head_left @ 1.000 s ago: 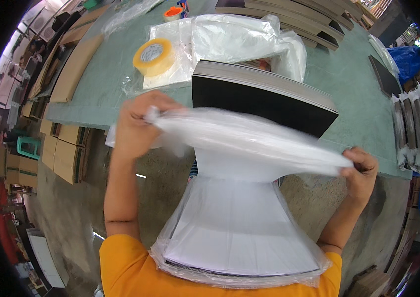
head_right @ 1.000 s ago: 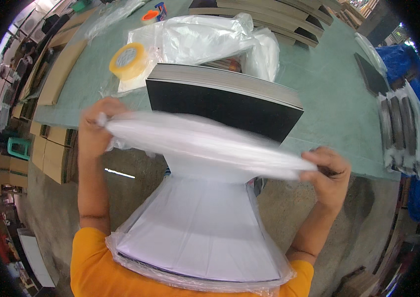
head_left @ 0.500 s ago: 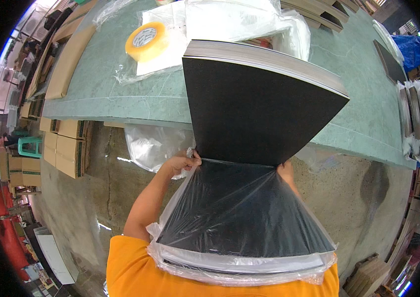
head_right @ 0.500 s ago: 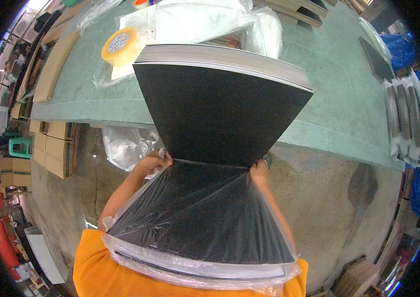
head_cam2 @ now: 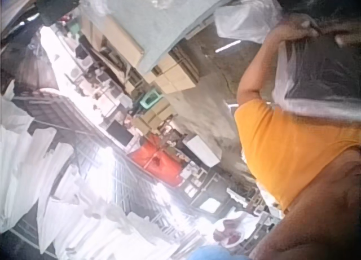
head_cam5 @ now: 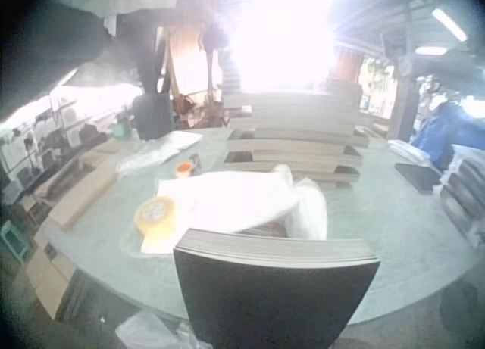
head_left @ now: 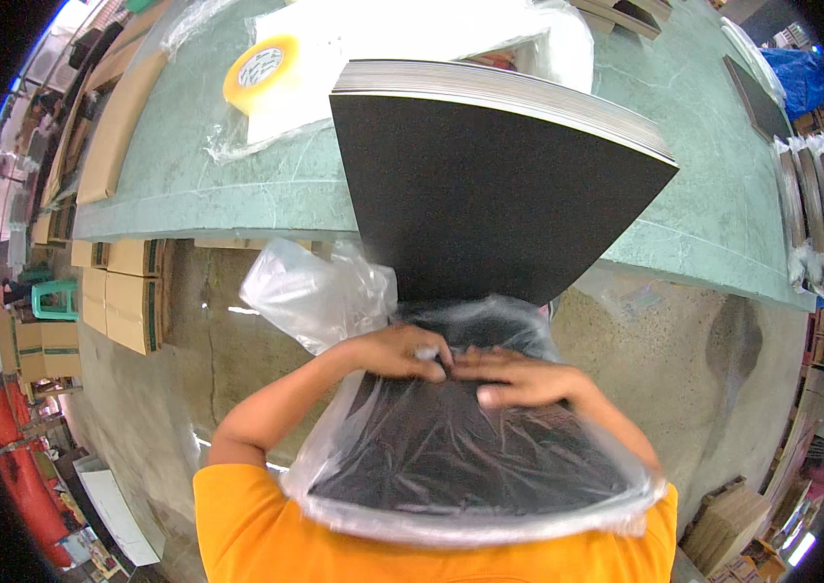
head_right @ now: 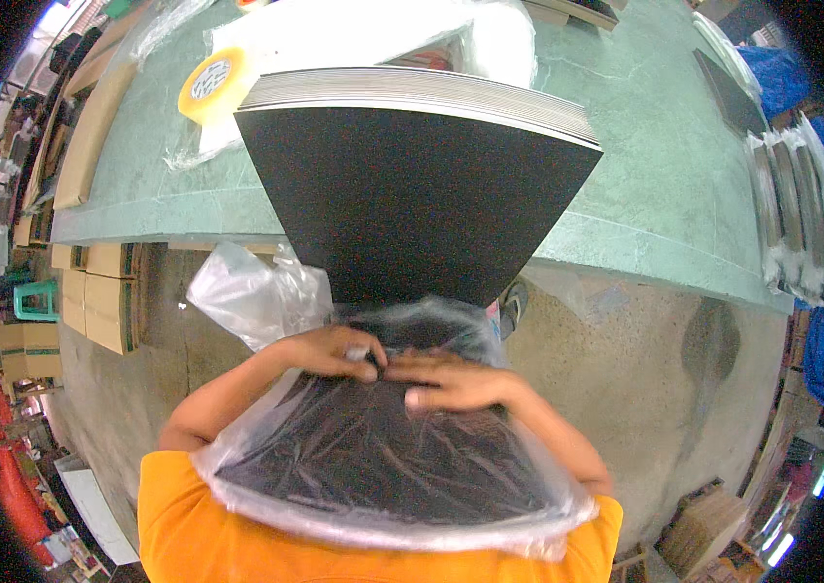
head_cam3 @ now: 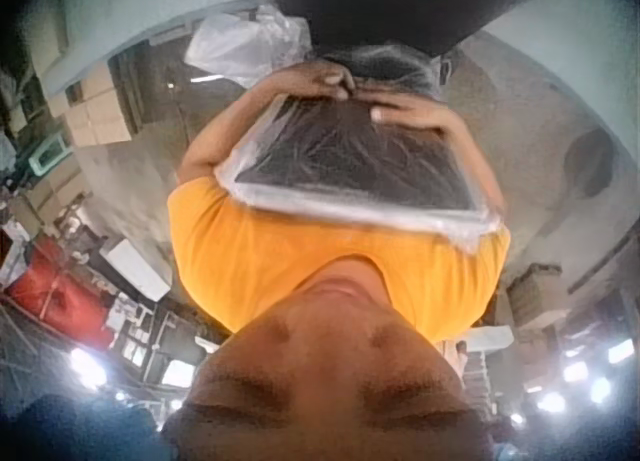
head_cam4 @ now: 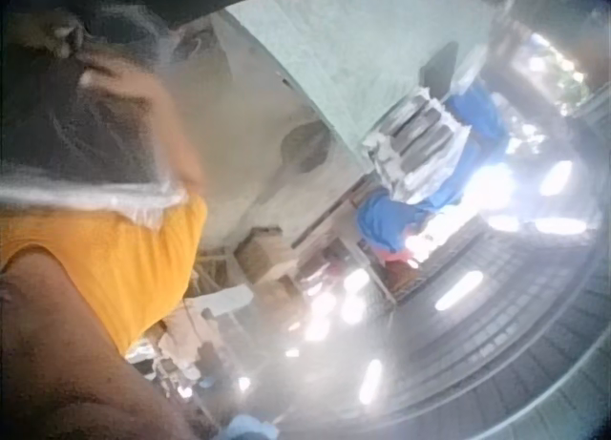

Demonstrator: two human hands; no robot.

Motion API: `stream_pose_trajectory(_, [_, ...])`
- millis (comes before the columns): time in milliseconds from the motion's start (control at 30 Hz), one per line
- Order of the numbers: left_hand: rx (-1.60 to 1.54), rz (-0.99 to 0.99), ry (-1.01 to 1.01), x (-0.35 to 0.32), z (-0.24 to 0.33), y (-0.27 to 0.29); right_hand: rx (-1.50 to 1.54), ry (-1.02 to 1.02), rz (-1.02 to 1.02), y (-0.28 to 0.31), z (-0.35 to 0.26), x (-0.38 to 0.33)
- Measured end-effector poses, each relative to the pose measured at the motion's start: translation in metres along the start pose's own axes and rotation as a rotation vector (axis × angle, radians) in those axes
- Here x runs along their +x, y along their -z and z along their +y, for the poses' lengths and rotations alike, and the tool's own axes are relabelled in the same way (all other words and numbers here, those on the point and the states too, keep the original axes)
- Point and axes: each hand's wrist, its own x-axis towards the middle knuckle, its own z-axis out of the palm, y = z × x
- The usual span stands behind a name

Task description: The person takes a black notebook from a stack and slides it into a clear plastic bag, repeating this process for multiple notebooks.

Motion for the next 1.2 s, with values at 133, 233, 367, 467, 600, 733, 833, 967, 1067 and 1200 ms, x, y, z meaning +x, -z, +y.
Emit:
stream_pose_trajectory(133, [-0.021,0.243,0.115,0.033,-0.044,0.009,-0.22,-0.408,0.206,-0.001,0.045,0.007])
stream_pose_trajectory(233, [-0.056,0.478,-0.114,0.056,0.066,0.035,-0.106,-0.198,0.291,0.047,-0.026,0.024])
stream_pose_trajectory(367, [-0.185,0.567,-0.538,0.046,0.153,0.074,0.431,0.075,0.814,0.08,-0.085,0.017])
stream_pose_trajectory(467, [-0.208,0.508,-0.402,0.035,0.146,0.075,0.457,0.372,1.022,0.085,-0.081,0.009])
stream_pose_trajectory(600, [-0.465,0.801,-0.175,0.022,0.133,0.084,0.466,0.093,0.886,0.068,-0.067,-0.007])
stream_pose_trajectory(733, [-0.421,0.892,-0.187,0.019,0.135,0.085,0.351,0.046,0.592,0.065,-0.048,-0.022])
stream_pose_trajectory(833, [-0.166,0.9,-0.136,0.021,0.129,0.079,0.667,0.077,0.749,0.069,-0.049,-0.025])
stream_pose_trajectory(967, [-0.191,0.945,-0.12,0.01,0.125,0.083,0.713,0.038,0.847,0.077,-0.056,-0.03])
stream_pose_trajectory(1067, [0.105,1.084,-0.198,0.01,0.124,0.085,0.553,-0.111,0.865,0.079,-0.056,-0.031])
stream_pose_trajectory(1200, [0.651,0.904,-0.28,0.01,0.141,0.077,0.658,-0.041,0.987,0.077,-0.063,-0.027])
